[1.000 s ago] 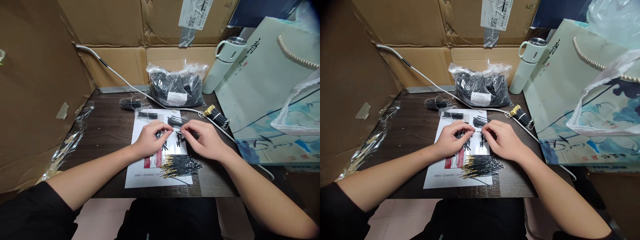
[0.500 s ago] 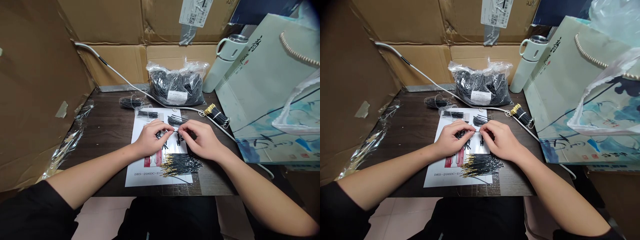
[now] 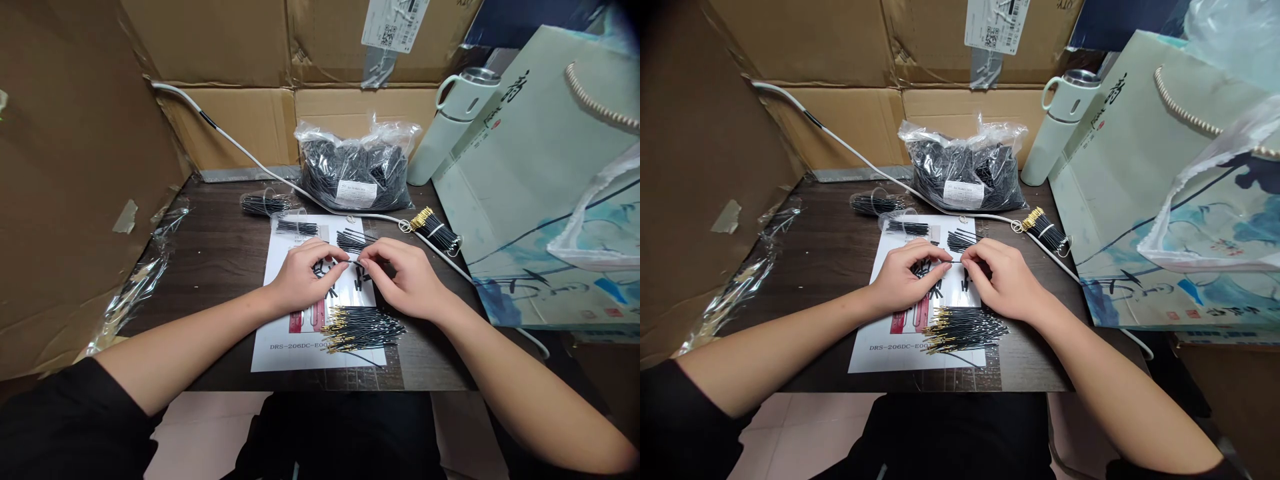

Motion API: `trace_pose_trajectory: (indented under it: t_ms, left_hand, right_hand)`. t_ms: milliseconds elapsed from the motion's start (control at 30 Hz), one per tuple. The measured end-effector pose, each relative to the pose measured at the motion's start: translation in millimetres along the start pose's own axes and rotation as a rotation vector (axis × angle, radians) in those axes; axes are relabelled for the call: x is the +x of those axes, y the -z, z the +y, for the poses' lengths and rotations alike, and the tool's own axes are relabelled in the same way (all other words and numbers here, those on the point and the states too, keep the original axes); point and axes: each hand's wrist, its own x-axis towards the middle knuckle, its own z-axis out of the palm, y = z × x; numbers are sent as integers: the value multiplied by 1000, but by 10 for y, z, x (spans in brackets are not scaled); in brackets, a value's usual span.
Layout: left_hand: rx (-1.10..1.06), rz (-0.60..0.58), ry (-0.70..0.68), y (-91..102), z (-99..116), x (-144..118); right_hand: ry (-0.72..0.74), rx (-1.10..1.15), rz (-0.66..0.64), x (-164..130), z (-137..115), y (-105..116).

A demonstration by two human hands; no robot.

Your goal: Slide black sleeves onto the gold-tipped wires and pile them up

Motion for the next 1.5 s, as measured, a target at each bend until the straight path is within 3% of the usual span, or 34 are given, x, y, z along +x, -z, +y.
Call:
trace_pose_trajectory:
  t_ms: [1500]
  left_hand:
    - [14,-3,21,0,16,2]
  right_hand:
    - [-27,1,-11,11,-11,9]
